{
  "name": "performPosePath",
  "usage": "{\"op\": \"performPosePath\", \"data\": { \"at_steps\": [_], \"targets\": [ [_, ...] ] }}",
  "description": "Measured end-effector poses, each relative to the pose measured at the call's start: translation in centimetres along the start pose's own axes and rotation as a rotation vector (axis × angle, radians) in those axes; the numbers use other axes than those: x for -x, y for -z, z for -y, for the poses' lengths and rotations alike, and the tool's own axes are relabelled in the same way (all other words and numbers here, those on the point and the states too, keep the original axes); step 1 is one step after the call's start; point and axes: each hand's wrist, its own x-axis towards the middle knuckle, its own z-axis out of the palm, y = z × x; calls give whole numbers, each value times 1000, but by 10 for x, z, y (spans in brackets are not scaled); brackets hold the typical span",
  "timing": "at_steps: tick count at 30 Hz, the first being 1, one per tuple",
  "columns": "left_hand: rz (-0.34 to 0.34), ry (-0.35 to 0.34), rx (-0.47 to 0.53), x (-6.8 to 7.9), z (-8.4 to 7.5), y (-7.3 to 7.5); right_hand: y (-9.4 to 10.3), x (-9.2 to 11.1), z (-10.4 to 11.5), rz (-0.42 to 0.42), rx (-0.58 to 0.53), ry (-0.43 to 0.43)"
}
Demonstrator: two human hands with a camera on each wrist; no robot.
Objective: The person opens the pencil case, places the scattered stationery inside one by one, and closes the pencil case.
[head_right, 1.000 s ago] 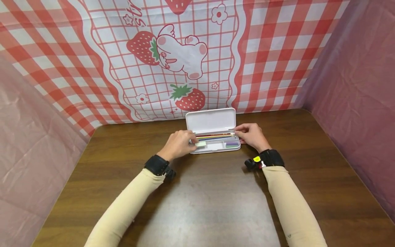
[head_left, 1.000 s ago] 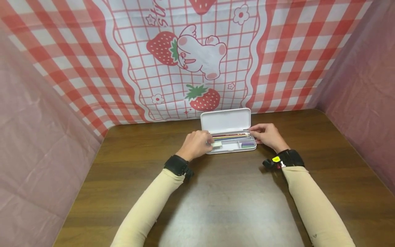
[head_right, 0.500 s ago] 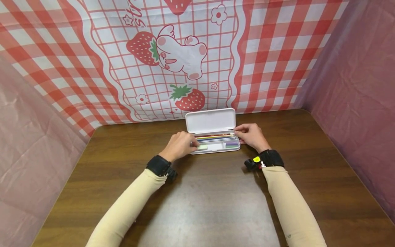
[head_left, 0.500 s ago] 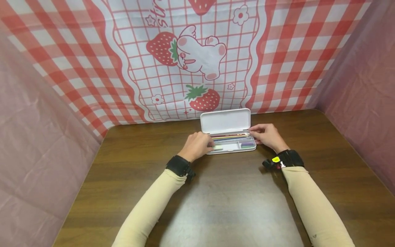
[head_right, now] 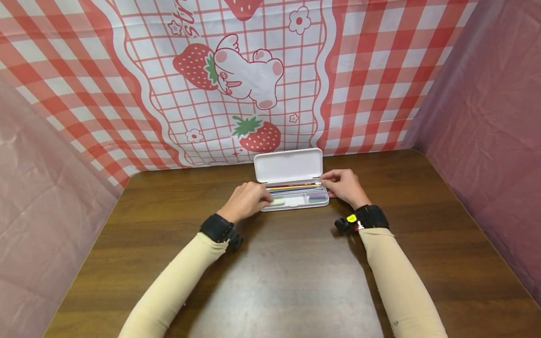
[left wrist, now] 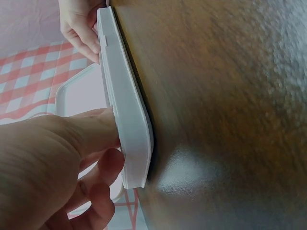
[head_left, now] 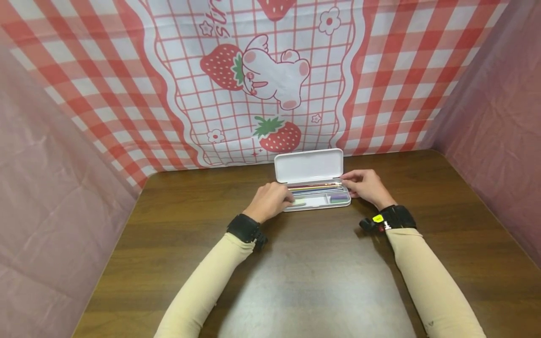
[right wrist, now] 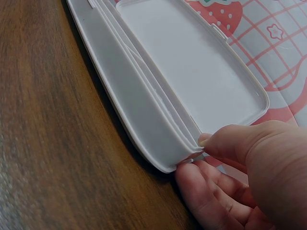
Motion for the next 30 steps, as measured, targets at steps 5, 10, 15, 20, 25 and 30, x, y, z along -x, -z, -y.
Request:
{"op": "performPosePath", "data": {
  "at_steps": [5, 10, 15, 20, 25, 30],
  "targets": [
    [-29, -31, 11, -19, 37, -37, 0, 0, 0, -1, 5, -3],
    [-194, -15, 83, -9, 19, -1, 1, 0, 1, -1, 10, 2],
    [-347, 29, 296, 3, 7, 21, 2, 0, 1, -11, 18, 3],
    [-340, 135, 396, 0, 47, -15, 2, 1, 2, -4, 7, -7],
    [-302, 272, 383, 4, 82, -43, 0, 0, 1, -6, 8, -1],
    [-254, 264, 437, 15, 84, -42, -2, -1, -2, -19, 7, -5]
  ]
}}
